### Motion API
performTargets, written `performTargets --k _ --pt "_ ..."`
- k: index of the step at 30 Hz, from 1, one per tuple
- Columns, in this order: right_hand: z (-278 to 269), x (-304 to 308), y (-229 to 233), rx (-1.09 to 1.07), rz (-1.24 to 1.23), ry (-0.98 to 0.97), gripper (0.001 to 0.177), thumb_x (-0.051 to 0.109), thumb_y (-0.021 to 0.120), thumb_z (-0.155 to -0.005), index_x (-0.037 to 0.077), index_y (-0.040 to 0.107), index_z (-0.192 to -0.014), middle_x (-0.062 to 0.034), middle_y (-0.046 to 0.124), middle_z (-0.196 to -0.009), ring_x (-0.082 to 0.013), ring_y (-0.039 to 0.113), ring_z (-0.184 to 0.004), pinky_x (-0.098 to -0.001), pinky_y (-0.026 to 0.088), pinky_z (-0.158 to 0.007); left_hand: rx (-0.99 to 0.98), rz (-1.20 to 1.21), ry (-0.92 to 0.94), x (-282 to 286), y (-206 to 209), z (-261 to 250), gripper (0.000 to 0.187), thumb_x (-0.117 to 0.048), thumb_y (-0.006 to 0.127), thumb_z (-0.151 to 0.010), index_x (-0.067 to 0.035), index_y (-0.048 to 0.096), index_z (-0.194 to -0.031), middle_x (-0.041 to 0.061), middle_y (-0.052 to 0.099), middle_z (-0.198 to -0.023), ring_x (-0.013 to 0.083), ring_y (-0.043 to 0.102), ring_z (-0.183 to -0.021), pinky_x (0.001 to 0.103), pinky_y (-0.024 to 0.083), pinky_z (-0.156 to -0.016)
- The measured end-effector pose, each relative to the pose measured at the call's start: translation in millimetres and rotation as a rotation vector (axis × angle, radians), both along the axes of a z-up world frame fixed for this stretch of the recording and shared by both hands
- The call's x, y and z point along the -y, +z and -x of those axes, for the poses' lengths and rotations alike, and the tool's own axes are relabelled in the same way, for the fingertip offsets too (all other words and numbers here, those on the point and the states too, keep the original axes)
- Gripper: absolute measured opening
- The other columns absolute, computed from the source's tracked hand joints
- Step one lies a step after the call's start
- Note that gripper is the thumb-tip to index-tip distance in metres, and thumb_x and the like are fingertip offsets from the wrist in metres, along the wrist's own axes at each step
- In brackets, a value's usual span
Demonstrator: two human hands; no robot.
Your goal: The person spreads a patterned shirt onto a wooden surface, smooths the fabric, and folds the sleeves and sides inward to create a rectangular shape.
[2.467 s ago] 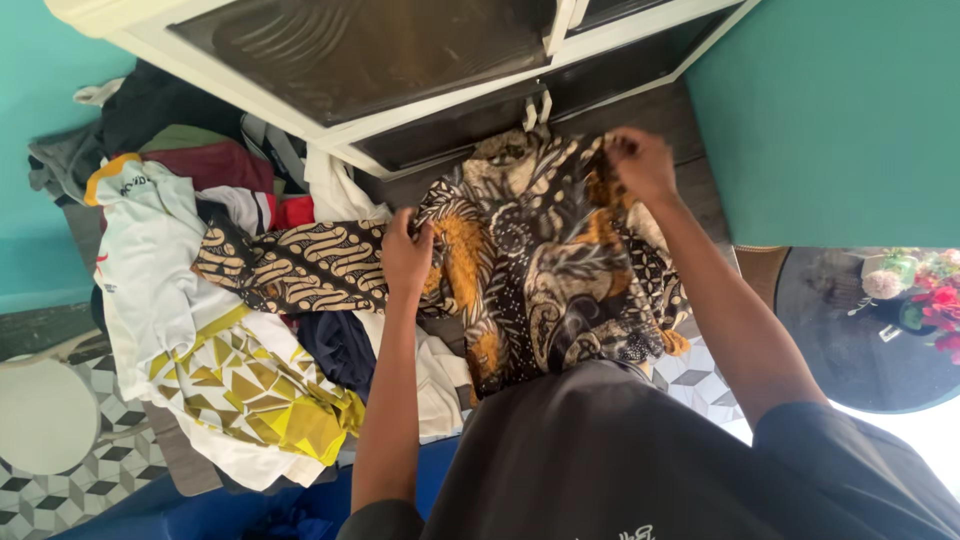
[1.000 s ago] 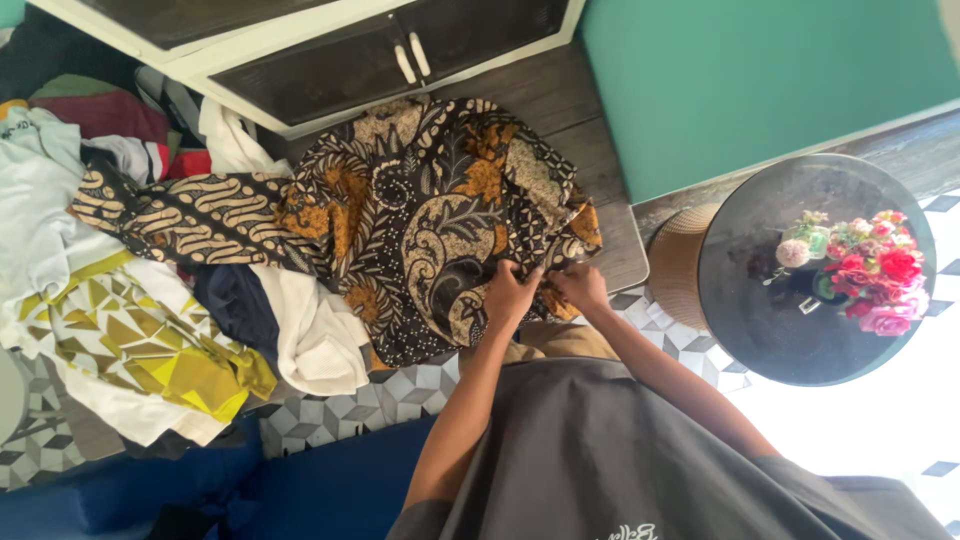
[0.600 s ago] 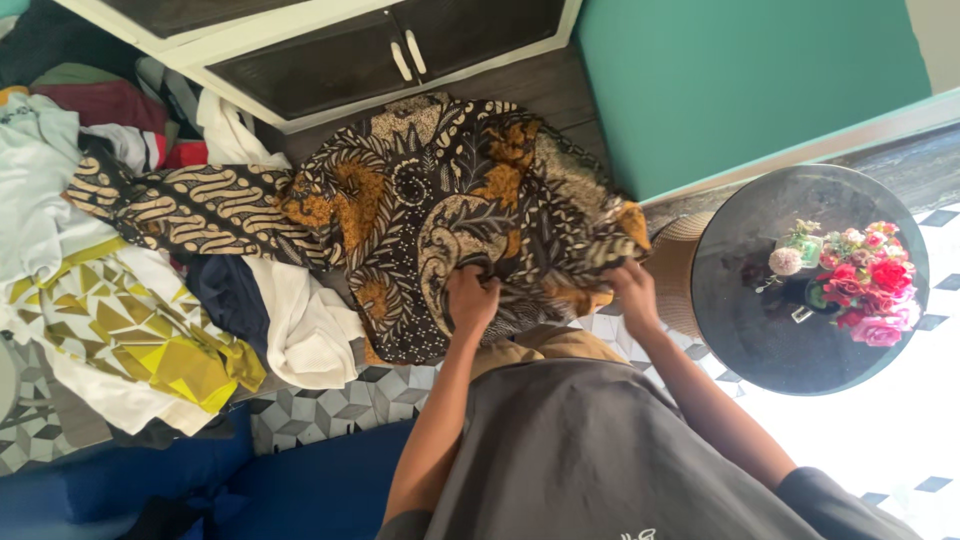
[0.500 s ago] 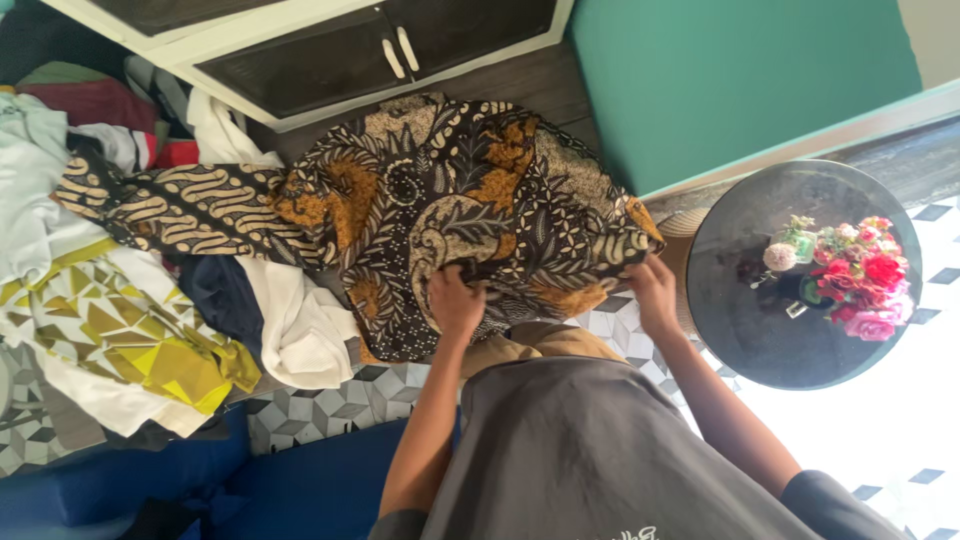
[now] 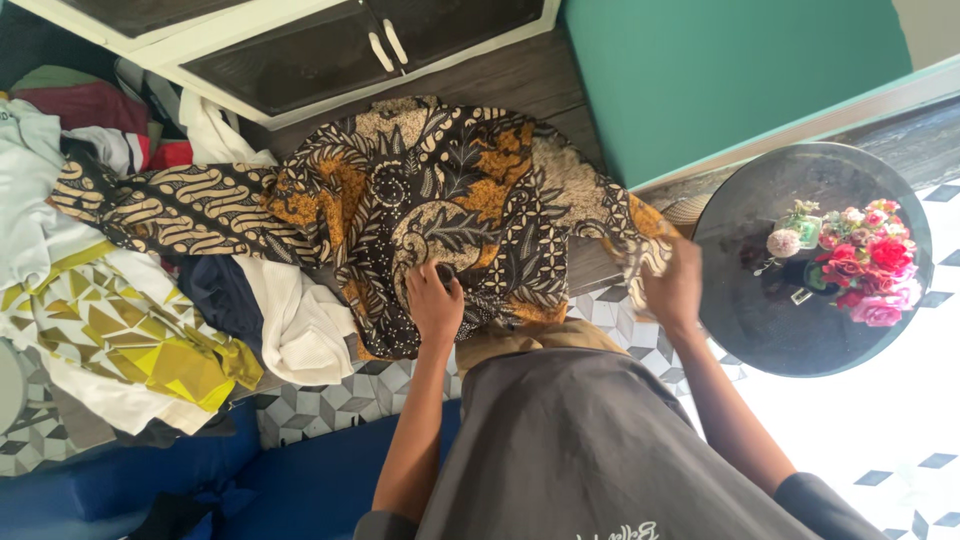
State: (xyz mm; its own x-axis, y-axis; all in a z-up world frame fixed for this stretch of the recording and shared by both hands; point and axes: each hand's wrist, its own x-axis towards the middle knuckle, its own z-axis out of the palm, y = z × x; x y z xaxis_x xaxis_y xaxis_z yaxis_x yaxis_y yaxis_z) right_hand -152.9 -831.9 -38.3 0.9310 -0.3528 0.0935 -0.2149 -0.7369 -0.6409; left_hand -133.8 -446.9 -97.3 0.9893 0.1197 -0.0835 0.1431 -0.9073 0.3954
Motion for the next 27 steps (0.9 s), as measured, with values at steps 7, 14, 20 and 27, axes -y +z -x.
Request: performTargets --k 7,14,20,27 --pt "-8.7 -72.5 -78.4 -0.242 -0.017 0.47 0.055 0.022 0.081 -0.076 0.005 0.065 -0.126 -0.0248 0.055 -0.143 -0.0425 0.051 -0.133 -0.0488 0.042 -0.11 -0.228 -0.196 0.015 -43.0 -28.1 14.2 0.083 -0.049 0.059 -0.096 -0.009 0.025 -0.16 0.025 0.022 -0.163 0.0399 0.022 -0.152 0.048 0.026 -0.122" --pt "-3.2 -123.3 -67.2 -0.308 0.031 0.811 0.037 0.025 0.08 -0.077 0.016 0.077 -0.113 -0.0234 0.062 -0.136 -0.0424 0.054 -0.129 -0.0469 0.046 -0.103 -0.53 -0.194 0.237 -120.3 -22.6 38.3 0.092 -0.06 0.053 -0.093 -0.016 0.01 -0.161 0.015 0.01 -0.171 0.0331 0.02 -0.153 0.044 0.041 -0.112" --pt "-45.1 -115.0 -65.4 -0.35 -0.337 0.352 0.026 0.016 0.063 -0.089 0.017 0.077 -0.112 -0.0147 0.079 -0.104 -0.0284 0.077 -0.082 -0.0376 0.061 -0.075 -0.616 -0.218 0.314 -172.3 -30.5 43.6 0.1 -0.059 0.061 -0.09 -0.018 0.008 -0.165 0.015 0.019 -0.168 0.0344 0.033 -0.149 0.046 0.045 -0.112" --pt "-113.5 -123.6 -66.5 -0.226 -0.085 0.348 0.043 0.026 0.074 -0.079 0.003 0.071 -0.115 -0.0242 0.073 -0.105 -0.0441 0.067 -0.101 -0.0514 0.051 -0.092 -0.766 -0.143 0.298 -190.2 -33.7 26.6 0.102 -0.051 0.067 -0.088 -0.014 0.011 -0.165 0.023 0.023 -0.165 0.0414 0.041 -0.143 0.051 0.045 -0.11"
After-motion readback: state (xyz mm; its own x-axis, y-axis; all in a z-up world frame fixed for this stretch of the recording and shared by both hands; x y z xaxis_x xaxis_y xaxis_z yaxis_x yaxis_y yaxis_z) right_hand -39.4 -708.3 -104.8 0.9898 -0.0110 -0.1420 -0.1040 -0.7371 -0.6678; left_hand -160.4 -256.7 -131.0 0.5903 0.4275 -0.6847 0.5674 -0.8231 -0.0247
